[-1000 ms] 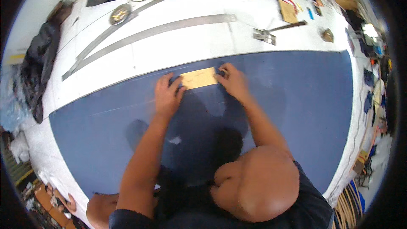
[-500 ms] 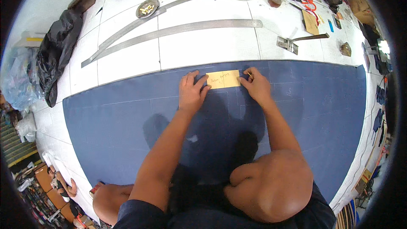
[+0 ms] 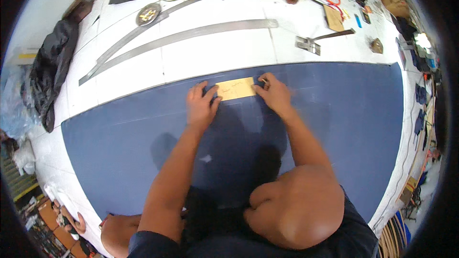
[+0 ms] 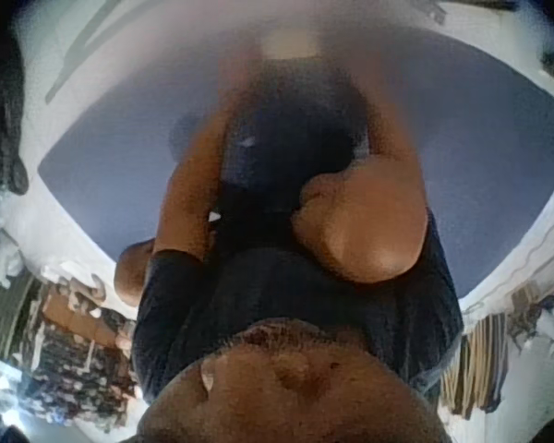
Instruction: The person uses a piece of cardboard as a template to mark lines on a large sheet of blue fabric using a white marking tool, then gathers several pieces of blue fabric from the floor.
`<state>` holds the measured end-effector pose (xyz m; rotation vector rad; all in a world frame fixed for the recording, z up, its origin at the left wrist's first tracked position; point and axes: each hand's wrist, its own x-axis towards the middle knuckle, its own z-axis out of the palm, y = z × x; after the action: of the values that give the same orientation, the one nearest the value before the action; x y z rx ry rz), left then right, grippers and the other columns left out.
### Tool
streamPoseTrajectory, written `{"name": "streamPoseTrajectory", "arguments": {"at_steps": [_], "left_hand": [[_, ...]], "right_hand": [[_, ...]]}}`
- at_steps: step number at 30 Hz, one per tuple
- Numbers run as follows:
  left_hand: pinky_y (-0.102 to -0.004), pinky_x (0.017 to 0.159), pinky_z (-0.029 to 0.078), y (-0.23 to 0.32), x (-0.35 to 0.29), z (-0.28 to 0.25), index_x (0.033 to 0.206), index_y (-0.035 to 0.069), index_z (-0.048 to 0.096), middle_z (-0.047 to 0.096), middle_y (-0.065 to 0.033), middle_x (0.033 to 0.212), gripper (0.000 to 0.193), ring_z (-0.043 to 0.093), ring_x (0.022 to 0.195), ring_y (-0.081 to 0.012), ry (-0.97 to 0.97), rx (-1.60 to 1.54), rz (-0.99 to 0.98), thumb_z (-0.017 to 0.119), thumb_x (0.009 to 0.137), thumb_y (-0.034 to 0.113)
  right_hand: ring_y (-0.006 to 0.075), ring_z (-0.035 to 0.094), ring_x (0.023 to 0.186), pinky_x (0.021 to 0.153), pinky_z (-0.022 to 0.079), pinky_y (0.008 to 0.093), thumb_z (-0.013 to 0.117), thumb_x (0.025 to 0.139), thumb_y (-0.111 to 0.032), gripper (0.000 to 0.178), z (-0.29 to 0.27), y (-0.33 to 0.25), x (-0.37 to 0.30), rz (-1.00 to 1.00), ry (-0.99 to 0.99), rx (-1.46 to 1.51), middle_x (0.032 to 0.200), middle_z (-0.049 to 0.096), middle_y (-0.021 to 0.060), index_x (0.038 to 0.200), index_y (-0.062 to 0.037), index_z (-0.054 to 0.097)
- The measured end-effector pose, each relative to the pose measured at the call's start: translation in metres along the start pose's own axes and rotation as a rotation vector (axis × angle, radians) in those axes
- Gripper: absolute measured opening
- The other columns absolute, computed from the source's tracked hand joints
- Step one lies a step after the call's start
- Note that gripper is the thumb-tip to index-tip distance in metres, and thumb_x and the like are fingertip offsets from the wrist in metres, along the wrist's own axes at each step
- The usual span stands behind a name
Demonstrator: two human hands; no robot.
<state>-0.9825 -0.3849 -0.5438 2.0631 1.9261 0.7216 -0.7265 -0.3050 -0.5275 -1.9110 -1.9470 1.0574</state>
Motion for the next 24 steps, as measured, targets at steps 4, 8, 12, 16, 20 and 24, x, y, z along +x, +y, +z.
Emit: {"name": "streamPoseTrajectory", "arguments": {"at_steps": [4,8,12,16,20,24], "left_hand": [[-0.0486,0.104,0.041,0.008,-0.004,-0.001,0.124,0.012,0.067,0.057,-0.016,0.132,0.04,0.052,0.123,-0.0367,0.068,0.036,-0.028,0.074,0.085,0.02],[-0.052,0.107,0.039,0.037,-0.011,0.006,0.129,0.005,0.061,0.055,-0.0191,0.133,0.048,0.049,0.127,-0.0405,0.035,-0.017,0.052,0.073,0.084,0.017],[-0.0526,0.114,0.033,0.081,-0.01,0.013,0.137,0.002,0.053,0.05,-0.0219,0.14,0.06,0.044,0.135,-0.0414,-0.178,-0.064,0.112,0.073,0.085,0.024],[-0.0516,0.118,0.028,0.095,-0.018,0.031,0.144,0.0,0.046,0.042,-0.0225,0.15,0.071,0.037,0.142,-0.0403,-0.282,0.073,0.039,0.071,0.088,0.036],[-0.0514,0.119,0.026,0.094,-0.017,0.036,0.146,-0.001,0.044,0.038,-0.022,0.154,0.075,0.034,0.145,-0.0397,-0.325,0.082,0.021,0.069,0.089,0.041],[-0.0514,0.119,0.026,0.094,-0.015,0.034,0.146,-0.001,0.043,0.037,-0.0214,0.154,0.077,0.033,0.145,-0.0391,-0.372,0.077,-0.011,0.07,0.088,0.041]], "right_hand": [[0.0302,0.069,0.08,0.07,0.052,0.0441,0.076,0.084,-0.041,0.038,0.003,-0.002,0.0,-0.005,0.009,0.02,0.081,0.068,0.0076,0.108,-0.0141,0.064],[0.0265,0.066,0.073,0.066,0.05,0.0409,0.077,0.083,-0.041,0.04,0.003,0.003,0.0,-0.018,0.026,0.005,0.076,0.066,0.006,0.107,-0.0123,0.063],[0.0246,0.065,0.07,0.063,0.049,0.0393,0.078,0.083,-0.041,0.041,0.005,0.006,0.002,-0.028,0.043,0.005,0.074,0.065,0.0052,0.108,-0.0112,0.063],[0.0255,0.066,0.07,0.063,0.05,0.0394,0.078,0.083,-0.04,0.04,0.007,0.002,0.001,-0.039,0.041,0.007,0.074,0.065,0.0058,0.108,-0.0112,0.064],[0.0261,0.066,0.069,0.063,0.05,0.0399,0.078,0.083,-0.039,0.04,0.004,0.002,0.0,-0.029,0.042,0.018,0.075,0.066,0.0059,0.107,-0.0111,0.065],[0.0308,0.067,0.075,0.068,0.051,0.0434,0.076,0.084,-0.036,0.033,0.002,0.0,0.0,-0.03,0.014,0.064,0.079,0.067,0.0085,0.103,-0.0109,0.066]]}}
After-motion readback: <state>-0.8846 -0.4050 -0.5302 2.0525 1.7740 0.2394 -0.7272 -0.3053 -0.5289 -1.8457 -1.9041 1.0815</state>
